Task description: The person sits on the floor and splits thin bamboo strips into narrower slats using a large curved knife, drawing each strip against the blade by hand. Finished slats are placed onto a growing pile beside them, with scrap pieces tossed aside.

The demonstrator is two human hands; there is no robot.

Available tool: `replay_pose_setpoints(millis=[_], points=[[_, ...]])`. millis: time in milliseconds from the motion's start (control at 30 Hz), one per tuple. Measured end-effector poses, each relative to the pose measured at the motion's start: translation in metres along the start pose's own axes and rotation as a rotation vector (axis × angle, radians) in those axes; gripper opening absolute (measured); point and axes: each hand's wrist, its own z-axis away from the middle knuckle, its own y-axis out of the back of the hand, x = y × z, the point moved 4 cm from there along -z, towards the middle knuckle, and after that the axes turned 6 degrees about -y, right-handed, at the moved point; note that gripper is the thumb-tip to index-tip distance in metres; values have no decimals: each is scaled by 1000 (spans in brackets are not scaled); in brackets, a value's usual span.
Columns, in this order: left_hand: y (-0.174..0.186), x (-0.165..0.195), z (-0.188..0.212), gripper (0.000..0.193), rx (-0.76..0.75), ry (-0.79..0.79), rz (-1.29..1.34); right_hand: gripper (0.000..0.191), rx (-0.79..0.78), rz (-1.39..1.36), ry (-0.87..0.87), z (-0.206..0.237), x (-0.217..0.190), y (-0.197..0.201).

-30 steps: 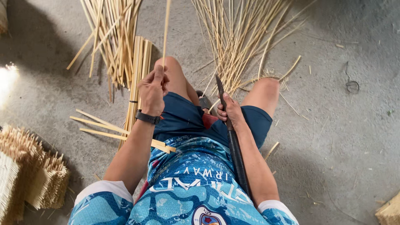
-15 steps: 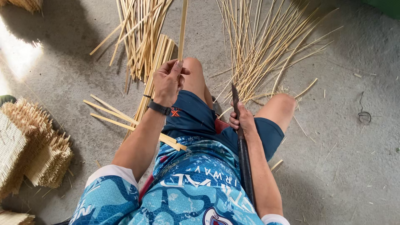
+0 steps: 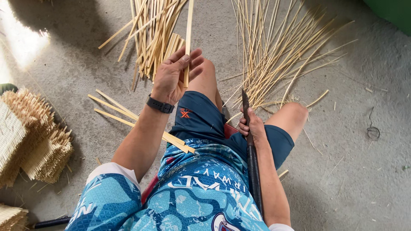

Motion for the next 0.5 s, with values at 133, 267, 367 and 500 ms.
replay_pose_setpoints(millis=[133,267,367,500], points=[[16,6,-12,43,31,7,22,56,-12,17,4,-3,0,0],[45,48,-44,47,30,-95,-234,57,-33,13,10,-4,3,2],[56,120,-48,51,210,-793,-1396,57,-7,43,25,-5,4,6],[81,99,-13,45,216,-448,-1723,56,15,62,35,-8,3,9]])
